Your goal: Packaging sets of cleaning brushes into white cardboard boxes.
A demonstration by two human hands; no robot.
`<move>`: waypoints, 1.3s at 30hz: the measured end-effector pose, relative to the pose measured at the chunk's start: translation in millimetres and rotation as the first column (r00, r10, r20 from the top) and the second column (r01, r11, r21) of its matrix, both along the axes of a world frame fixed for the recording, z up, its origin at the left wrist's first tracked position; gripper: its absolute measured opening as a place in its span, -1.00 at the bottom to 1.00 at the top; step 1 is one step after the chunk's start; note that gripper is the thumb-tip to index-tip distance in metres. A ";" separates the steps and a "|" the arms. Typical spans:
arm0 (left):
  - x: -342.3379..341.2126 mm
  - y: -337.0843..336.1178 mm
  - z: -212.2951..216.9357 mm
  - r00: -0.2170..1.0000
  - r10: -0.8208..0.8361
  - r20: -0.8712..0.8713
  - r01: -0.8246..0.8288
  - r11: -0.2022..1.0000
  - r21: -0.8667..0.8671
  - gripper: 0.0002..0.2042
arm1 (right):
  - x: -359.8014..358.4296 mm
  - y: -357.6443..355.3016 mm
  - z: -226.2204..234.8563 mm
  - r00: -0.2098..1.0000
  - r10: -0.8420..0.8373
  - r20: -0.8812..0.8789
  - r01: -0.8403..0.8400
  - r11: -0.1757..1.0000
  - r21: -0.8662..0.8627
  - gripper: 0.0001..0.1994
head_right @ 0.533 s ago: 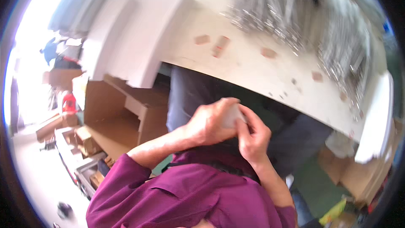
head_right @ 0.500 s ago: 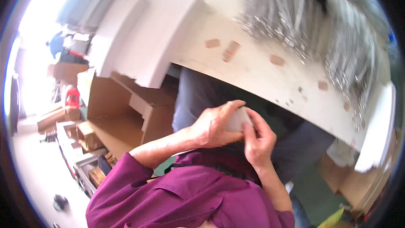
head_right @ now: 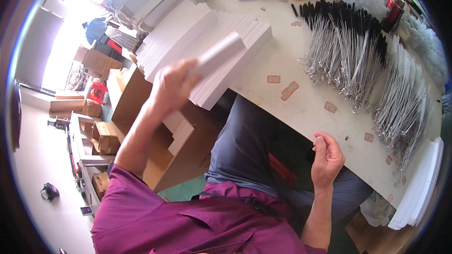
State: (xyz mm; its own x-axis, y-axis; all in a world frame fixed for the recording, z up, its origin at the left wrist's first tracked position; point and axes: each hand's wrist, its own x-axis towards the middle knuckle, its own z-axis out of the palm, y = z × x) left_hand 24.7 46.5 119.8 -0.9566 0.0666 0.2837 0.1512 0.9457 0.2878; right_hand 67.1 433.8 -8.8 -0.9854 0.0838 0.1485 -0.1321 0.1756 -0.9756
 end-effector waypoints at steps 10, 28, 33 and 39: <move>-143.1 -108.7 -67.7 0.946 -0.089 -0.312 -0.123 0.791 -0.599 -0.57 | 7.9 6.7 -10.1 0.992 -0.090 -0.091 0.100 0.988 0.115 -0.90; -2.3 82.4 -70.5 0.897 -0.353 -0.267 0.379 0.924 0.051 -0.66 | 94.1 261.8 12.8 0.599 -0.705 -0.379 0.687 0.210 0.696 -0.68; 7.0 138.7 -89.1 0.868 -0.466 -0.173 0.493 0.853 0.173 -0.63 | 114.7 328.6 16.4 0.586 -0.719 -0.373 0.425 -0.119 0.897 -0.43; 3.2 185.3 -105.3 0.823 -0.563 -0.069 0.563 0.795 0.225 -0.63 | 127.6 374.5 21.6 0.621 -0.770 -0.146 0.178 -0.042 0.983 -0.47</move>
